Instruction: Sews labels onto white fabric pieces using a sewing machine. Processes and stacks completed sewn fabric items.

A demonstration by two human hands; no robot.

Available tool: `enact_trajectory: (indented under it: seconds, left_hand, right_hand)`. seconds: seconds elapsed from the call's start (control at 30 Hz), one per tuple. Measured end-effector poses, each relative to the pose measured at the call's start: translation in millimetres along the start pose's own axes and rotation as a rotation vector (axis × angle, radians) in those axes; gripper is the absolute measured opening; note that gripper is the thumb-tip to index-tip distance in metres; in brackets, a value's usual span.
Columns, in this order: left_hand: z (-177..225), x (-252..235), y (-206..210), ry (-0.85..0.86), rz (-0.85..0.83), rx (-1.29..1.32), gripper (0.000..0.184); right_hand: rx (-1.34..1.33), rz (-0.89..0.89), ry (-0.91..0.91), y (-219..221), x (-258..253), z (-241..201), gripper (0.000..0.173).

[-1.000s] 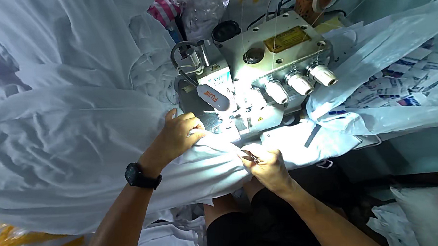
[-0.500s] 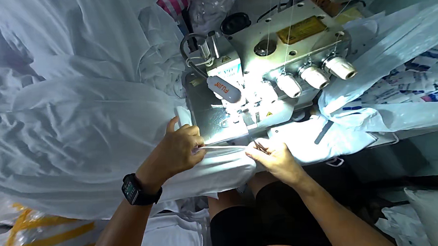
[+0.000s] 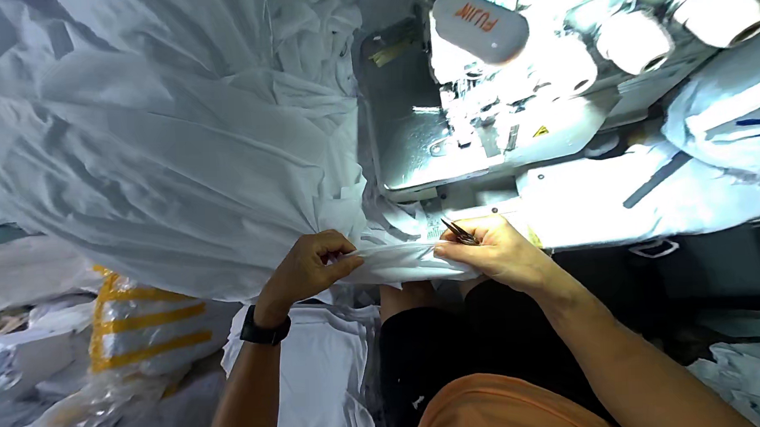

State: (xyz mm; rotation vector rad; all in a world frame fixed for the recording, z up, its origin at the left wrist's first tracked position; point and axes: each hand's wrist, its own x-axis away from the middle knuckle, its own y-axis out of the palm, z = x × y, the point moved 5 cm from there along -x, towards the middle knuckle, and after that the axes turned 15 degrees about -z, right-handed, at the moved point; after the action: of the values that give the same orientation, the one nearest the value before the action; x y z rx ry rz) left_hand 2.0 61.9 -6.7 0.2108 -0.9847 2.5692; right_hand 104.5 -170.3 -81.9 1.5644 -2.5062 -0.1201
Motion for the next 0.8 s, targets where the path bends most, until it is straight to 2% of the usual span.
enact_trajectory:
  seconds: [0.23, 0.33, 0.43, 0.53, 0.63, 0.73, 0.8]
  left_hand:
    - [-10, 15, 9, -0.020, 0.085, 0.084, 0.022]
    - [8, 7, -6, 0.000, 0.225, -0.115, 0.017]
    - [54, -22, -37, 0.083, 0.292, -0.352, 0.019]
    - [92, -69, -53, 0.234, 0.312, -0.505, 0.017]
    - [92, -119, -56, 0.341, 0.302, -0.542, 0.009]
    - [81, -143, -50, 0.253, 0.274, -0.458, 0.006]
    - [74, -143, -46, 0.191, 0.260, -0.377, 0.014]
  right_hand:
    - [0.045, -0.004, 0.013, 5, -4, 3, 0.019]
    - [0.131, 0.023, -0.070, 8, 1, -9, 0.013]
    - [0.265, 0.088, -0.321, 12, 12, -31, 0.018]
    - [0.364, 0.298, -0.477, 7, 17, -41, 0.016]
    - [0.403, 0.504, -0.454, -6, 19, -30, 0.013]
    - [0.367, 0.533, -0.407, -14, 19, -16, 0.012]
    - [0.351, 0.523, -0.405, -16, 18, -13, 0.013]
